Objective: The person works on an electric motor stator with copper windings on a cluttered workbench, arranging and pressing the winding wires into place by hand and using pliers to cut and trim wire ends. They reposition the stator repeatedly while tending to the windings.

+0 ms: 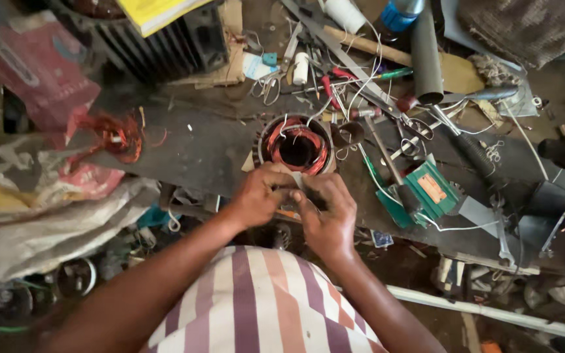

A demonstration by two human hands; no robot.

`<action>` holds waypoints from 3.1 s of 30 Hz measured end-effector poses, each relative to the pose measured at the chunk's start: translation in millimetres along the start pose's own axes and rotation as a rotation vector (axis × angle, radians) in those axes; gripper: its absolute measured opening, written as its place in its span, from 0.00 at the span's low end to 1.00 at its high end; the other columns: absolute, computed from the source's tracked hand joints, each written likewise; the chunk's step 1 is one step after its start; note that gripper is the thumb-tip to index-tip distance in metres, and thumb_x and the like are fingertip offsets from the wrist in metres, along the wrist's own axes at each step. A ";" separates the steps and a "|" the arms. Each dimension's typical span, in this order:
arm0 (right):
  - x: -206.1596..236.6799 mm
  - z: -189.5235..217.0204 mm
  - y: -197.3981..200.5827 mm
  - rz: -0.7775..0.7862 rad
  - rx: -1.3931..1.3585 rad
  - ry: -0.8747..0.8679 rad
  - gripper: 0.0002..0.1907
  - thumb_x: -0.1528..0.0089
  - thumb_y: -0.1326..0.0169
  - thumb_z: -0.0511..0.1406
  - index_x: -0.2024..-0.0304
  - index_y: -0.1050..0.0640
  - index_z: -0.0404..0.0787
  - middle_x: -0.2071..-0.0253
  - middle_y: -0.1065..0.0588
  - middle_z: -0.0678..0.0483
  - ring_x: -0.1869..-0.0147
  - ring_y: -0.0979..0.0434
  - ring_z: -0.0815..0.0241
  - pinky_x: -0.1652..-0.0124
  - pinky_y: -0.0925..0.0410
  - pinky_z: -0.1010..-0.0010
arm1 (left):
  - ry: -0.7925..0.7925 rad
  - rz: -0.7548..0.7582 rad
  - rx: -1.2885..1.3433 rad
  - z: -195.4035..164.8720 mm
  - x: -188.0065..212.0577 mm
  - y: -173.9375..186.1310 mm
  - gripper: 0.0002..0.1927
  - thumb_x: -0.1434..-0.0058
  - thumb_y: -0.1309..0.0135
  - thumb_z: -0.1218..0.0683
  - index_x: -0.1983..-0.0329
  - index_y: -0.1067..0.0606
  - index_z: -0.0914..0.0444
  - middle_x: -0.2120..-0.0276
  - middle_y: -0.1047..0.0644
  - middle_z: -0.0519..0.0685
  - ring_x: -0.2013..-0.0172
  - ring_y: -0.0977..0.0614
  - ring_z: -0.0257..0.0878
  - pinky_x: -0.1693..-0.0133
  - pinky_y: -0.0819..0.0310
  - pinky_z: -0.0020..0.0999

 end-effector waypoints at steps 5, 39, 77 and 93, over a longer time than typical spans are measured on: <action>-8.4 52.0 50.3 0.094 -0.058 0.251 0.13 0.40 0.37 0.29 0.54 0.22 0.34 0.59 0.22 0.49 0.52 0.20 0.55 0.50 0.26 0.65 | -0.069 0.131 -0.033 -5.8 -9.1 7.7 0.06 0.43 0.38 0.58 0.62 0.15 0.60 0.63 0.18 0.48 0.57 0.18 0.42 0.52 0.24 0.36; -65.7 15.1 24.6 0.493 0.172 0.159 0.20 0.47 0.32 0.31 0.53 0.21 0.33 0.58 0.23 0.46 0.57 0.19 0.53 0.58 0.25 0.65 | -0.153 0.229 0.098 -1.3 -18.0 19.6 0.08 0.44 0.36 0.57 0.61 0.15 0.61 0.60 0.17 0.49 0.56 0.17 0.42 0.53 0.23 0.37; -22.3 -23.5 0.2 0.334 -0.036 -0.176 0.15 0.42 0.36 0.32 0.53 0.19 0.36 0.58 0.17 0.48 0.56 0.14 0.56 0.55 0.25 0.69 | -0.020 0.189 0.123 7.4 -16.7 9.6 0.12 0.43 0.46 0.62 0.58 0.18 0.67 0.61 0.18 0.51 0.57 0.17 0.39 0.53 0.25 0.34; -17.4 0.6 86.1 -0.103 0.171 -0.110 0.10 0.37 0.38 0.29 0.53 0.19 0.39 0.61 0.19 0.51 0.64 0.19 0.64 0.65 0.26 0.74 | -0.069 -0.079 0.096 -11.1 -11.8 4.2 0.06 0.37 0.43 0.57 0.61 0.17 0.64 0.62 0.16 0.49 0.57 0.17 0.41 0.50 0.26 0.36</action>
Point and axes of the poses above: each hand's wrist, its own x-axis away from the middle knuckle, its own y-axis out of the back of the hand, z = x × y, the point moved 6 cm from there along -x, towards the middle knuckle
